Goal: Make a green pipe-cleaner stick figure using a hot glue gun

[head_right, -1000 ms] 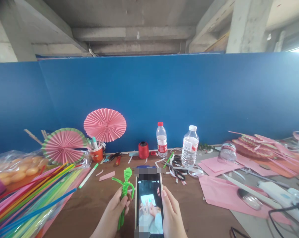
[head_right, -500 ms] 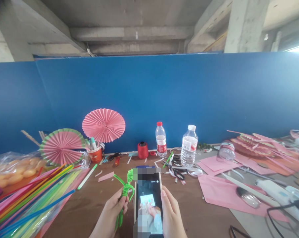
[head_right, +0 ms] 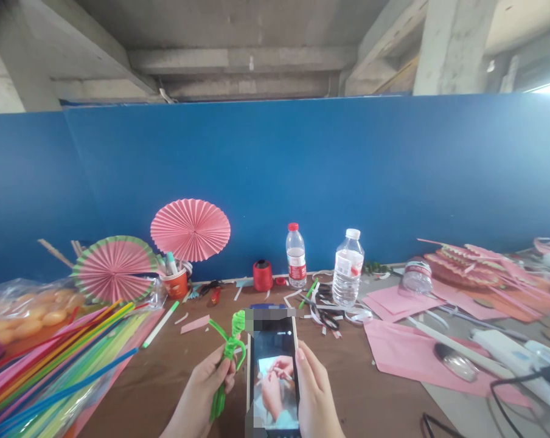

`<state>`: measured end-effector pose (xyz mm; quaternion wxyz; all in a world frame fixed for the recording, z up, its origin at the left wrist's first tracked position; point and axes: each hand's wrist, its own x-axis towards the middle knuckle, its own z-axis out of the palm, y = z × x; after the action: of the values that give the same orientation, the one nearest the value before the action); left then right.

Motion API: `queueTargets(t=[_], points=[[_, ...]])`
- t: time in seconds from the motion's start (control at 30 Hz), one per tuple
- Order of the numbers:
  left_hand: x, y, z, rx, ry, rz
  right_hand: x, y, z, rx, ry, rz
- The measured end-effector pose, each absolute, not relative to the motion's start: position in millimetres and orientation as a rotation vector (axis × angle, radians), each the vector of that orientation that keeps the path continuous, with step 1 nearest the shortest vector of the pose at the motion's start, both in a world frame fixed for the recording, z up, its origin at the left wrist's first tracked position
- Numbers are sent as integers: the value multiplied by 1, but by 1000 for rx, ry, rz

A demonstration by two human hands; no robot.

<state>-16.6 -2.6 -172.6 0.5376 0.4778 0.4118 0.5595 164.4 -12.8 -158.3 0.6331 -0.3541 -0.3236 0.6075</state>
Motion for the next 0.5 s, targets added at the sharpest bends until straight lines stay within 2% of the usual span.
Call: queueTargets(t=[0.27,0.5], points=[[-16,-3,-173,1096,950,1326,164,-15,-156,-918,-800,1253],[-16,-5,-169,1085,961,1314,166,-13,-159,-925,-789,1293]])
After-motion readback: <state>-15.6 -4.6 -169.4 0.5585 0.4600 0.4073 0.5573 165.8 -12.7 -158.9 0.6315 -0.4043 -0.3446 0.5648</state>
